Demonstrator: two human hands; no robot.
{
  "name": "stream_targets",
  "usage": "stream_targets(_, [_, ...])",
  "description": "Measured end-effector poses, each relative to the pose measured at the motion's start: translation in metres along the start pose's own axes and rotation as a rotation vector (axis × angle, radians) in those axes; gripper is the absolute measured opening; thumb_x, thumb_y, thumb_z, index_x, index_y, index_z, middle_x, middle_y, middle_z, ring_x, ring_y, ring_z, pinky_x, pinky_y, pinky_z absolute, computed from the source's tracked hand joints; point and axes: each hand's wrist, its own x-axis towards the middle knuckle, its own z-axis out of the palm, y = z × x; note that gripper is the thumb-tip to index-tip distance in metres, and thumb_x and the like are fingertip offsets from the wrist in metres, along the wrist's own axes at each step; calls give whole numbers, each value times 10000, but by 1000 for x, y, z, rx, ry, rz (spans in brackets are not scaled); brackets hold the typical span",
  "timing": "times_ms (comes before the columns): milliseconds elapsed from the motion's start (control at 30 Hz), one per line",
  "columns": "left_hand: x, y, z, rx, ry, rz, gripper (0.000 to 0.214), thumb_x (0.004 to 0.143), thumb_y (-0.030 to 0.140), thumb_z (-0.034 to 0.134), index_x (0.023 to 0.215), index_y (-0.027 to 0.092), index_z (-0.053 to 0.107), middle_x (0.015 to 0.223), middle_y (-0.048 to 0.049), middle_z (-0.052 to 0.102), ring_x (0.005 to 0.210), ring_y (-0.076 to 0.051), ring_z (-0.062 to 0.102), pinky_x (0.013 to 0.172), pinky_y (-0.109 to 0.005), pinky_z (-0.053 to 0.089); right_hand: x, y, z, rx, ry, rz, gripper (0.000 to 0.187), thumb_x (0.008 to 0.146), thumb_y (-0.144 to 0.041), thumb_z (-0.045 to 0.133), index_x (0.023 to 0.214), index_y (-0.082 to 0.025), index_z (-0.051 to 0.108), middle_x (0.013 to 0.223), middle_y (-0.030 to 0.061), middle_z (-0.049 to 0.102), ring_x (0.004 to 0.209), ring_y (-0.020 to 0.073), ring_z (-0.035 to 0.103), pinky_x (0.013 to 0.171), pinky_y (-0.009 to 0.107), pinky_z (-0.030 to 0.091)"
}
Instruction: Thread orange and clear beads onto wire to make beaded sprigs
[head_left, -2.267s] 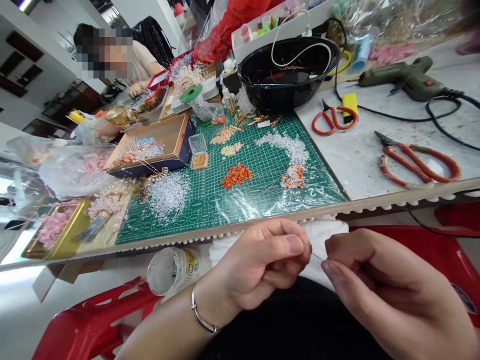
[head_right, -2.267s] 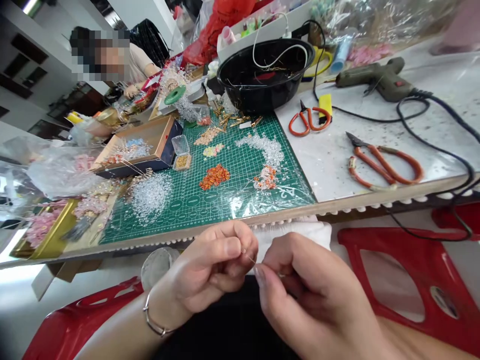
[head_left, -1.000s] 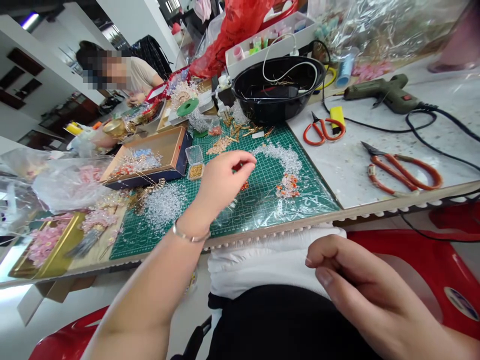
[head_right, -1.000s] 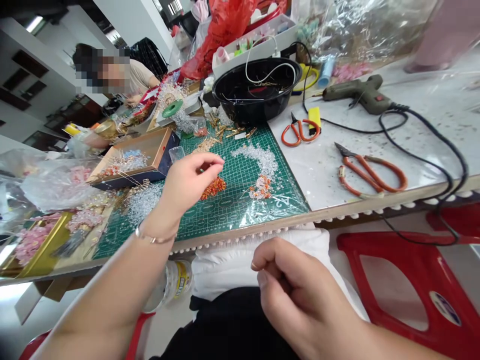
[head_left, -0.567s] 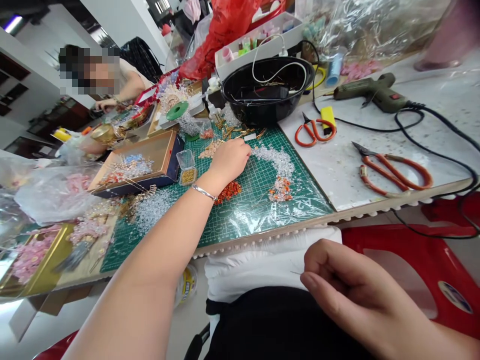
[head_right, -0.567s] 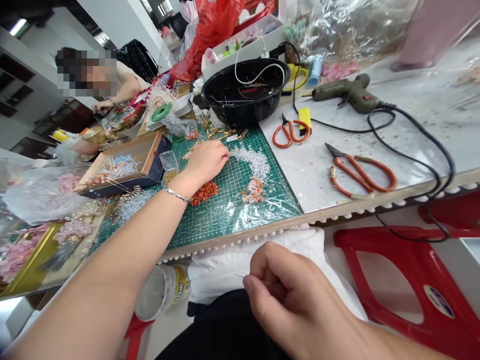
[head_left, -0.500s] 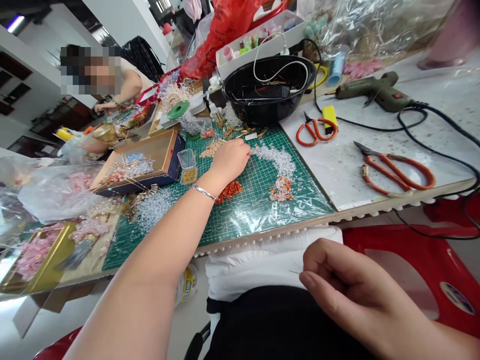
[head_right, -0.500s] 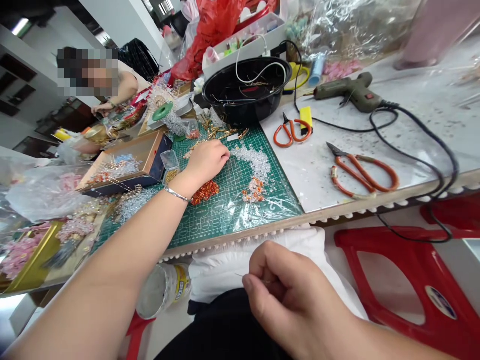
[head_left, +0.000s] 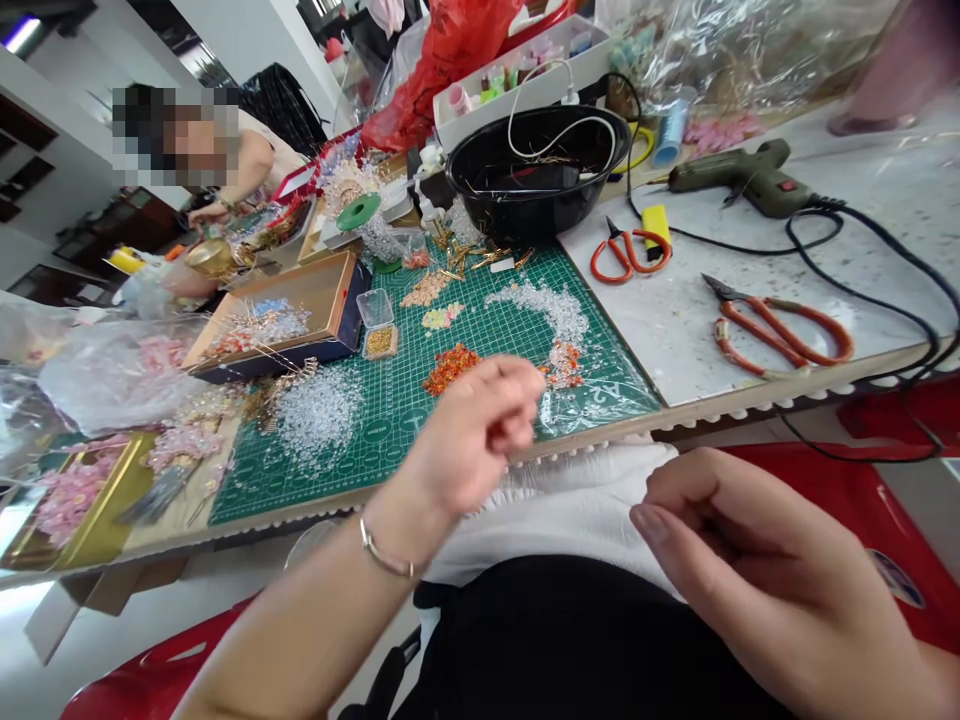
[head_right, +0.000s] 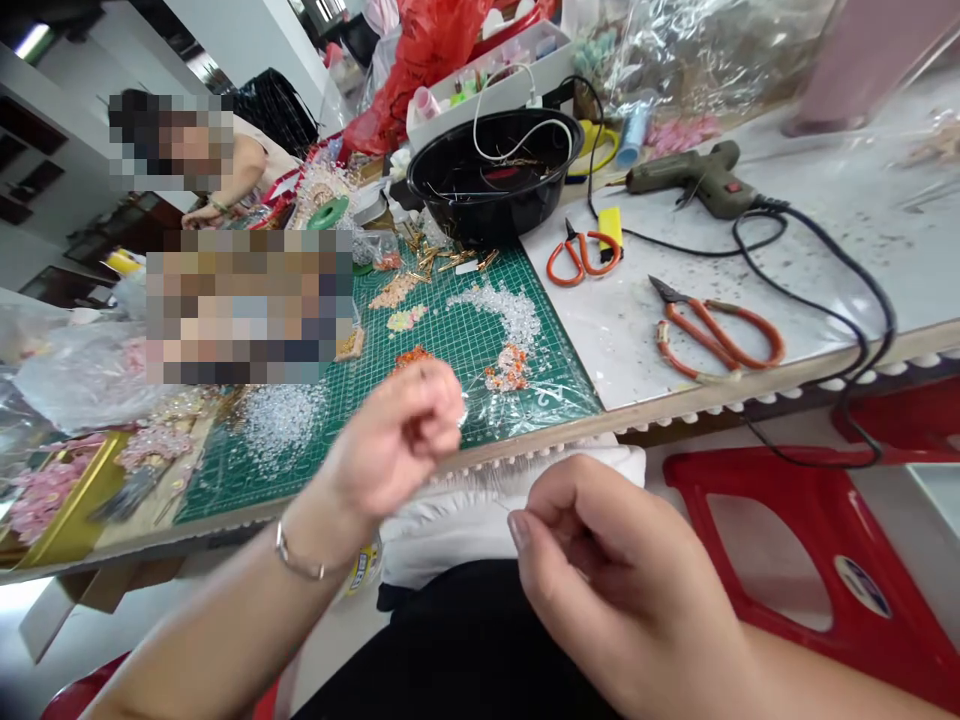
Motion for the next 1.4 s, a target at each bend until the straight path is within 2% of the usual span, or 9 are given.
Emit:
stream_targets(100, [-44,-22,24,-507,-67,-250,220,807,228,707,719,156,518,637,68,301,522,-37,210,451,-140,190,-5,4,5,-110,26,-119,154,931,-192,569,821,-273,497,551,-69,470,418,98,429,374,197,363])
stream_targets(233, [-63,-32,34,-735,-115,-305,200,839,172,686,711,134,537,629,68,278,525,-40,212,457,-123,206,-11,5,10,-200,-8,-216,122,945,-191,558,894,-274,485,548,-67,510,404,100,446,378,213,368])
stream_targets(600, [-70,-33,39,-735,-203,-338,218,870,213,679,727,139,532,623,68,305,520,-50,198,462,-153,173,-10,-6,7,-274,-21,-282,135,940,-147,531,923,-275,493,555,-68,588,388,100,517,370,211,412])
stream_targets(833, [-72,-34,37,-726,-214,-328,246,869,241,687,718,144,518,611,70,306,509,-48,202,463,-168,152,-13,-1,9,-277,-25,-271,115,950,-172,536,928,-277,493,569,-67,592,406,99,521,393,212,428])
stream_targets(1067, [-72,-36,40,-657,-172,-313,240,881,276,684,740,154,534,583,76,297,510,-52,203,472,-176,158,-13,-2,9,-277,-55,-264,119,958,-171,520,934,-278,475,582,-70,601,420,97,539,405,208,433])
stream_targets(1167, [-73,-36,41,-509,-70,-225,220,873,321,714,809,161,578,579,82,322,506,-47,216,476,-181,179,-11,-1,10,-254,-54,-263,121,957,-168,522,916,-273,479,572,-78,571,413,84,512,402,184,426])
stream_targets(1233, [-75,-33,38,-285,-4,-101,201,898,344,695,859,167,606,602,69,393,512,-50,281,483,-186,230,-10,0,12,-222,-65,-228,110,966,-171,521,925,-269,490,593,-75,584,433,82,527,417,170,444])
stream_targets(1300, [-77,-30,34,77,48,110,138,932,305,648,890,175,631,649,41,488,554,-66,396,519,-200,317,-8,2,13,-170,-106,-170,81,984,-195,517,952,-268,504,635,-62,629,473,90,572,433,165,468])
stream_targets(1400, [-79,-25,27,655,92,554,26,910,154,621,906,172,639,724,5,616,648,-98,527,623,-238,423,-7,5,12,-76,-209,-65,50,1013,-268,499,995,-266,545,712,-24,695,587,126,674,466,182,508])
